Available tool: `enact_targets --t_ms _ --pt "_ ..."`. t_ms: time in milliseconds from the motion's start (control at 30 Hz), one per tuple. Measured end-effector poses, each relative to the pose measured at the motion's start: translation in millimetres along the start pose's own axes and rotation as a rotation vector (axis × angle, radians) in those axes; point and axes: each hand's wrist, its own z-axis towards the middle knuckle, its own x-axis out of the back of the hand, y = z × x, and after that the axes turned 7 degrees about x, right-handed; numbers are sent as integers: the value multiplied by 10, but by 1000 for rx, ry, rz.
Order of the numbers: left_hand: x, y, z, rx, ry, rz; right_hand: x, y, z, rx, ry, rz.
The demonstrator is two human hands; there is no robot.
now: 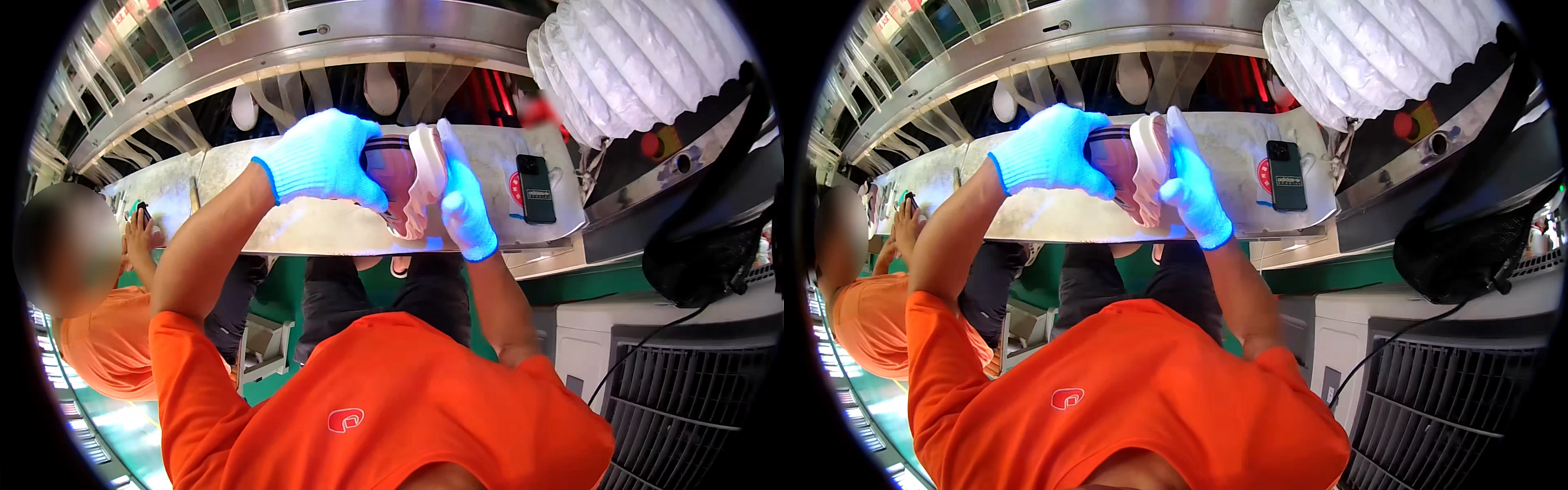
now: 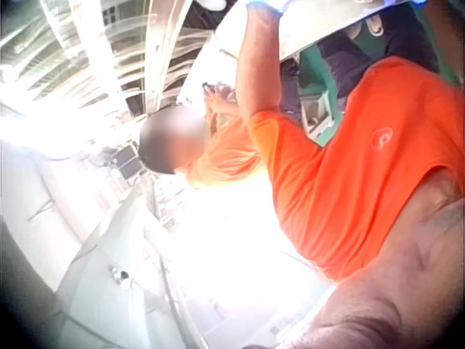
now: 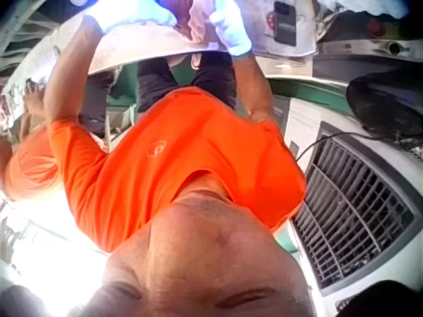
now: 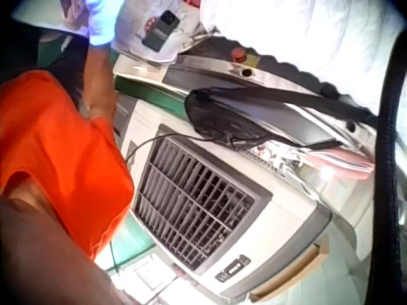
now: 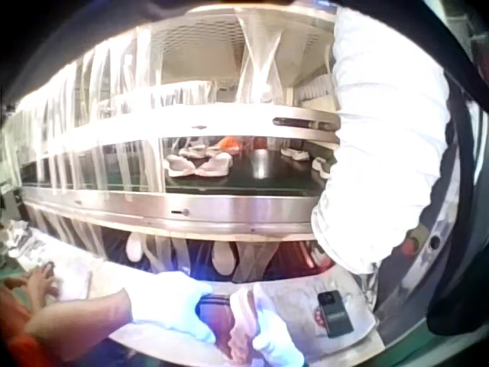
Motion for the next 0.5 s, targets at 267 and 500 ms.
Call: enact_targets --t_ms 267,500 --pt "-72 145 -132 -60 60 80 -199 308 -82 249 299 380" --pt "-149 255 -401 -20 -19 145 -145 -33 -308 278 33 -69"
